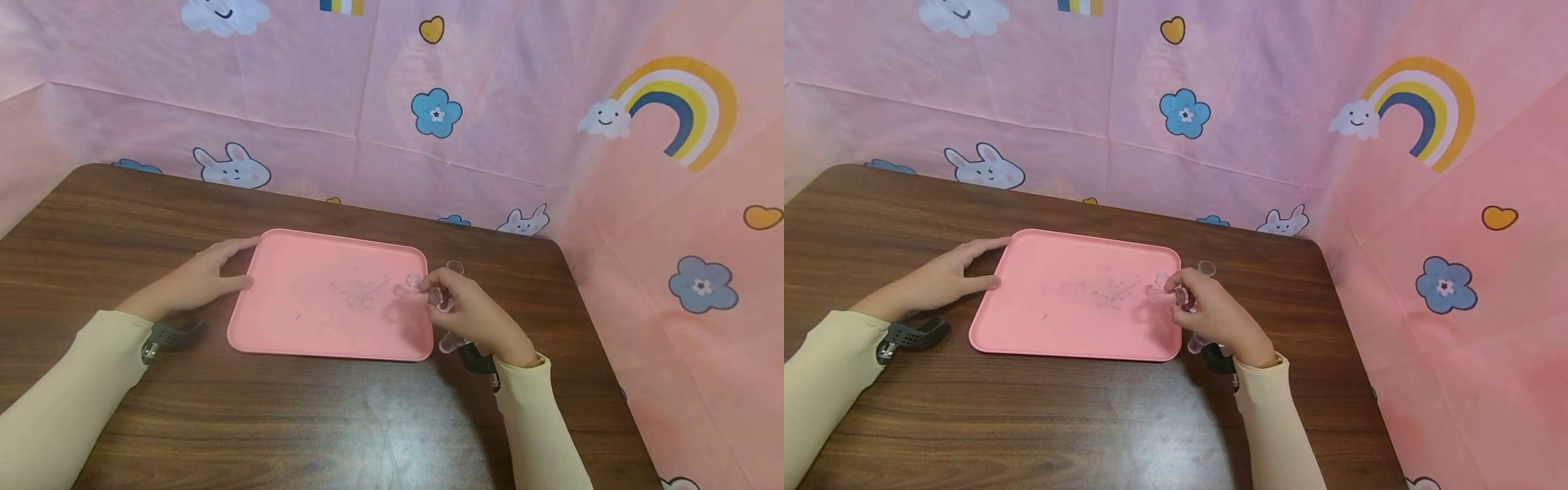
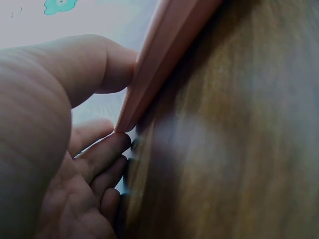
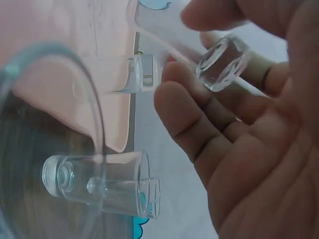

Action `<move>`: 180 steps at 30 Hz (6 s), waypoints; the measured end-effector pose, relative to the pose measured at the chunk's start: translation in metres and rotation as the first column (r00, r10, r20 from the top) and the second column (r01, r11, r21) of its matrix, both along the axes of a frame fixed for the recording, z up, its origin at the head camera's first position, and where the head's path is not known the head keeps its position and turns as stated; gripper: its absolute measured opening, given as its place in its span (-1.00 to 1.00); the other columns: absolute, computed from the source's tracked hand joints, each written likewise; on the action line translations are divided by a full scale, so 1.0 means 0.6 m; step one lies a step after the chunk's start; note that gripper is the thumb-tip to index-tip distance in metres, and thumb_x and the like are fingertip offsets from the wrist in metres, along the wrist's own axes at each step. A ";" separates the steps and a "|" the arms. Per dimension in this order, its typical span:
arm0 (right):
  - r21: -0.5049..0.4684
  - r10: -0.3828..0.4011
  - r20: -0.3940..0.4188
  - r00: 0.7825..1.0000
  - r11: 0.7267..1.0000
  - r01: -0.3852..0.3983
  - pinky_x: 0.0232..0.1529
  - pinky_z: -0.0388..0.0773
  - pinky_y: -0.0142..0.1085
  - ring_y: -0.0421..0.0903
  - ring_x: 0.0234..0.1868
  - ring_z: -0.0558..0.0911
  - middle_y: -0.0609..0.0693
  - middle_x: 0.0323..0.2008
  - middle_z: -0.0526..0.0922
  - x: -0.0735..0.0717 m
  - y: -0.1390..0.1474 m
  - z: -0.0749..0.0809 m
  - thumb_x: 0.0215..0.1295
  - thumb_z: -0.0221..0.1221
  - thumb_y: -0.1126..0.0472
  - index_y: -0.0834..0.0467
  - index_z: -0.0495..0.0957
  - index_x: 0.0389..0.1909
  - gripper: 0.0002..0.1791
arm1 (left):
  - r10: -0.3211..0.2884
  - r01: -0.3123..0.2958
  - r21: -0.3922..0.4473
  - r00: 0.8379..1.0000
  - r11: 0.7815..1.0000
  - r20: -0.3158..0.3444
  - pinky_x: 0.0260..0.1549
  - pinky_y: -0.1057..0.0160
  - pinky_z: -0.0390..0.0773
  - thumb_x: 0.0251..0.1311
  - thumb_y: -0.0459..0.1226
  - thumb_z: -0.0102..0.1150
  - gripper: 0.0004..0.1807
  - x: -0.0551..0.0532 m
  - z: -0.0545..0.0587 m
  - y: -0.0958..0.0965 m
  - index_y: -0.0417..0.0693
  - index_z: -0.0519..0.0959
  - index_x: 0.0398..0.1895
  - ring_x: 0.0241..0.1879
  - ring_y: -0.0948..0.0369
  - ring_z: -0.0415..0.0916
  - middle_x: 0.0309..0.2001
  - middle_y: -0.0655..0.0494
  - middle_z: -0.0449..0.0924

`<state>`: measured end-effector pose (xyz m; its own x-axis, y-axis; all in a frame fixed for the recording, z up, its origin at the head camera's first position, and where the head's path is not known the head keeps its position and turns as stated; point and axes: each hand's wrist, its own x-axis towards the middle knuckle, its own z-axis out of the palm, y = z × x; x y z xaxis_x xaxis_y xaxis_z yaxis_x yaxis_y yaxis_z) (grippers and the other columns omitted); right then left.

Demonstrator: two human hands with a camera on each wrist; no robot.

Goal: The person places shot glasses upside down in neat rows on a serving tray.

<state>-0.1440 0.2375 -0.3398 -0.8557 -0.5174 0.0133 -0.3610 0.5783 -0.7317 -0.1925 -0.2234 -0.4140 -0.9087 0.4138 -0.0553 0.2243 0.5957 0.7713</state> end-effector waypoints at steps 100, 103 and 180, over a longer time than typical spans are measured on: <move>0.096 -0.117 -0.086 0.989 0.988 0.125 0.15 0.64 0.00 0.02 0.08 0.70 0.03 0.07 0.71 -0.100 0.123 -0.042 0.29 0.41 0.31 0.12 0.66 0.14 -0.61 | 0.031 -0.030 -0.030 0.999 0.999 0.025 0.35 -0.55 -0.03 0.41 -0.10 0.28 -0.14 0.007 -0.001 0.000 -0.01 0.09 0.65 0.57 -0.33 -0.13 0.59 -0.27 0.04; 0.114 -0.122 -0.099 0.988 0.984 0.133 0.12 0.66 -0.01 0.00 0.06 0.70 0.02 0.05 0.72 -0.097 0.122 -0.041 0.29 0.42 0.29 0.10 0.67 0.13 -0.61 | 0.035 -0.034 -0.032 0.999 0.999 0.015 0.35 -0.54 -0.02 0.40 -0.11 0.29 -0.16 0.007 -0.002 -0.001 -0.01 0.12 0.64 0.57 -0.31 -0.11 0.58 -0.26 0.06; -0.068 -0.439 -0.437 0.785 0.887 0.458 -0.18 0.55 -0.19 0.03 -0.24 0.56 0.16 -0.16 0.69 -0.048 0.034 0.055 0.40 0.32 0.29 0.24 0.64 0.18 -0.64 | 0.041 -0.040 -0.050 0.999 0.998 0.006 0.31 -0.61 -0.07 0.41 -0.06 0.28 -0.11 0.002 -0.005 0.007 0.04 0.05 0.67 0.56 -0.37 -0.14 0.60 -0.28 0.01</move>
<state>-0.1729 0.2581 -0.3070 -0.9029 -0.0852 0.4213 -0.3243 0.7782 -0.5377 -0.1914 -0.2191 -0.4171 -0.9242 0.3732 -0.0811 0.1942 0.6422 0.7415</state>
